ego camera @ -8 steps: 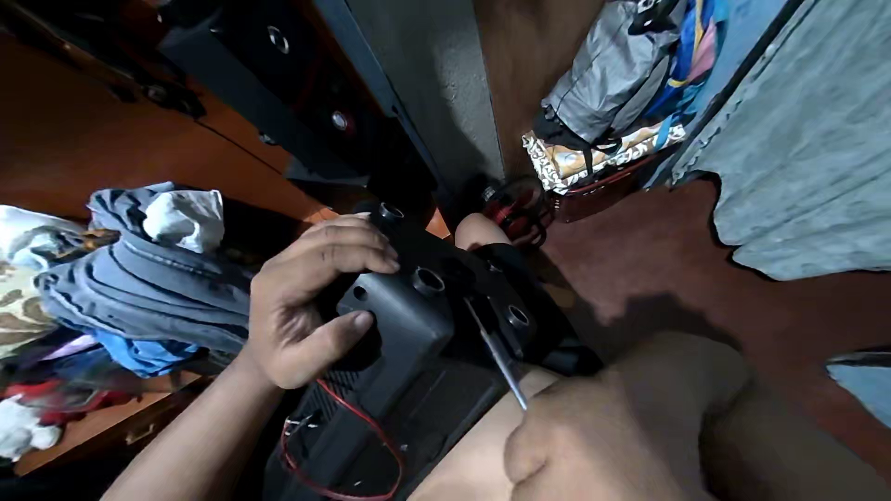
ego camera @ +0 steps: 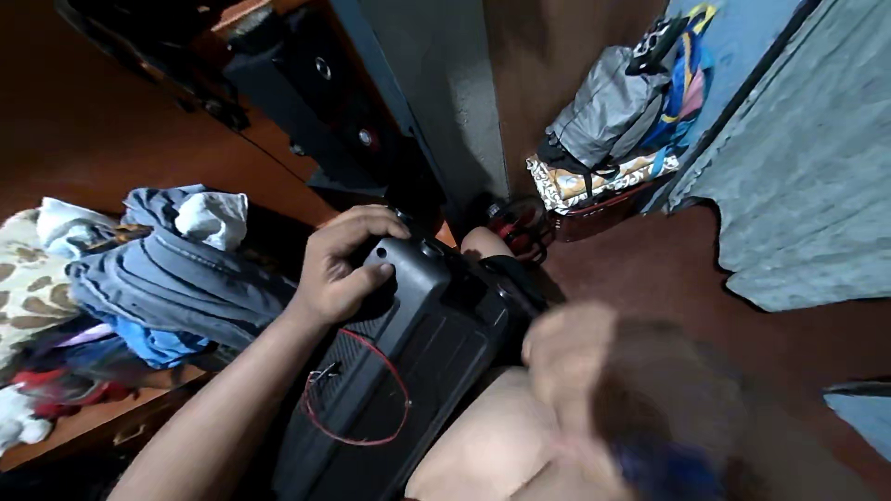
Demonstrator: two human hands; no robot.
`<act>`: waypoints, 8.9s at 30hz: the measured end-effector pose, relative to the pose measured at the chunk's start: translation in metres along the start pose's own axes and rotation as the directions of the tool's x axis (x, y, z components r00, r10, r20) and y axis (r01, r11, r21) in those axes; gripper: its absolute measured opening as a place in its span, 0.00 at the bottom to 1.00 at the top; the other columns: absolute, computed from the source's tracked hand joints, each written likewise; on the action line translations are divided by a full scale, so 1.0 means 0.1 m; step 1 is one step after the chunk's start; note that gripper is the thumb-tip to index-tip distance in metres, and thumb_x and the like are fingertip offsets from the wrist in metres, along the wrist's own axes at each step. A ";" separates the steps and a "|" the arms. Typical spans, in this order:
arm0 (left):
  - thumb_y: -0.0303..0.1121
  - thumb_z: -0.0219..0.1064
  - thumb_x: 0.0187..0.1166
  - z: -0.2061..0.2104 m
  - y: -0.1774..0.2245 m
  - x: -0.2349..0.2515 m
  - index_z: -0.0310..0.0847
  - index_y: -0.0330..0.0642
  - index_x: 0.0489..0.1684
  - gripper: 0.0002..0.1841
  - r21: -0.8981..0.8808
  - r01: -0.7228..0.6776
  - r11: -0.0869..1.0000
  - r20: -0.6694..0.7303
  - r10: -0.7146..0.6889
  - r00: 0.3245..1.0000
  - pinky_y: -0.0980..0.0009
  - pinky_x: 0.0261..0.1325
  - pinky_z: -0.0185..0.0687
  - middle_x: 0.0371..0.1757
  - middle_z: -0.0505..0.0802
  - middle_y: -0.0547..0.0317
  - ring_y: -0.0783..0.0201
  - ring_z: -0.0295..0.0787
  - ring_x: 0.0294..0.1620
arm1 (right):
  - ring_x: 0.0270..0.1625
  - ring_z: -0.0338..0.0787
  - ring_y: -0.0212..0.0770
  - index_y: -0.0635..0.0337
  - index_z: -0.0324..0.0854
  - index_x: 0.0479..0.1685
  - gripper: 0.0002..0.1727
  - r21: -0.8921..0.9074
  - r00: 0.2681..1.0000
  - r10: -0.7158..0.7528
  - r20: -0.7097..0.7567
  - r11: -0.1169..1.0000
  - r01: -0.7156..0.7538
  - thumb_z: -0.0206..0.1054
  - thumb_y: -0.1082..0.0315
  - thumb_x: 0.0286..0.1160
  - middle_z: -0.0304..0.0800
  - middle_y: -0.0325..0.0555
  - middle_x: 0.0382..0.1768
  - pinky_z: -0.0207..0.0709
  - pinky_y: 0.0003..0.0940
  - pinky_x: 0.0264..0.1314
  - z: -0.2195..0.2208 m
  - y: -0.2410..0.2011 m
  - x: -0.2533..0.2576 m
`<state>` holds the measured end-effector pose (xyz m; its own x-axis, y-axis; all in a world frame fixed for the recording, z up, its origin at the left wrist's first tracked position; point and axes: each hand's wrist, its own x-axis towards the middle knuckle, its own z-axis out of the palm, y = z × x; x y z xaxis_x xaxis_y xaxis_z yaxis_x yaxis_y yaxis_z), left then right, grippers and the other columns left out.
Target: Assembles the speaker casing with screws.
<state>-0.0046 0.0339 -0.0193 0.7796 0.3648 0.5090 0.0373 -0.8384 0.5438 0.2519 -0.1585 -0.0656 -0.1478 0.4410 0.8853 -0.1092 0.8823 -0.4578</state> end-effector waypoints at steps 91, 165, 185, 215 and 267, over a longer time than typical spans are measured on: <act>0.69 0.59 0.77 -0.05 -0.76 -0.30 0.64 0.63 0.88 0.39 0.489 0.580 0.652 0.304 -0.750 0.587 0.21 0.66 0.70 0.68 0.87 0.37 0.33 0.84 0.69 | 0.15 0.78 0.37 0.53 0.67 0.42 0.20 0.393 0.903 0.339 -0.264 0.893 -0.220 0.49 0.45 0.93 0.75 0.39 0.20 0.80 0.35 0.14 -0.15 0.46 0.84; 0.74 0.57 0.77 0.06 -0.63 -0.31 0.64 0.58 0.88 0.43 0.538 0.540 0.647 0.256 -0.736 0.626 0.24 0.70 0.69 0.74 0.83 0.37 0.33 0.80 0.74 | 0.24 0.80 0.31 0.58 0.71 0.29 0.15 -0.396 0.889 0.370 -0.269 0.799 -0.452 0.65 0.64 0.86 0.77 0.43 0.30 0.81 0.26 0.23 0.46 0.69 -0.03; 0.68 0.69 0.68 1.04 -0.21 0.06 0.82 0.51 0.74 0.39 0.502 -0.092 0.860 0.484 -0.191 0.854 0.31 0.93 0.30 0.64 0.93 0.55 0.46 0.81 0.76 | 0.19 0.78 0.33 0.61 0.74 0.25 0.18 -0.235 0.932 0.361 -0.023 0.904 -0.356 0.57 0.65 0.88 0.77 0.41 0.18 0.77 0.30 0.20 0.20 0.79 -0.02; 0.58 0.79 0.64 0.97 -0.17 -0.21 0.88 0.50 0.60 0.29 0.602 -0.041 0.797 0.287 -0.168 0.943 0.46 0.86 0.64 0.55 0.94 0.52 0.48 0.87 0.68 | 0.27 0.88 0.46 0.54 0.84 0.40 0.16 -0.812 0.593 0.592 0.546 0.549 0.200 0.64 0.50 0.82 0.84 0.42 0.28 0.81 0.46 0.23 -0.12 0.45 0.47; 0.59 0.81 0.65 0.81 -0.63 -0.25 0.86 0.49 0.67 0.33 0.562 0.179 0.808 0.357 -0.432 0.828 0.50 0.90 0.58 0.62 0.93 0.55 0.52 0.85 0.71 | 0.30 0.83 0.44 0.58 0.82 0.34 0.23 -0.919 0.173 0.961 0.216 0.260 -0.298 0.58 0.49 0.90 0.81 0.44 0.25 0.77 0.49 0.34 0.19 1.17 0.91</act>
<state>0.0241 0.0451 -0.1203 0.8527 0.5197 -0.0523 0.5211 -0.8392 0.1558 0.2068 -0.0181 -0.0398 -0.3429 0.8886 -0.3045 0.9185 0.2492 -0.3072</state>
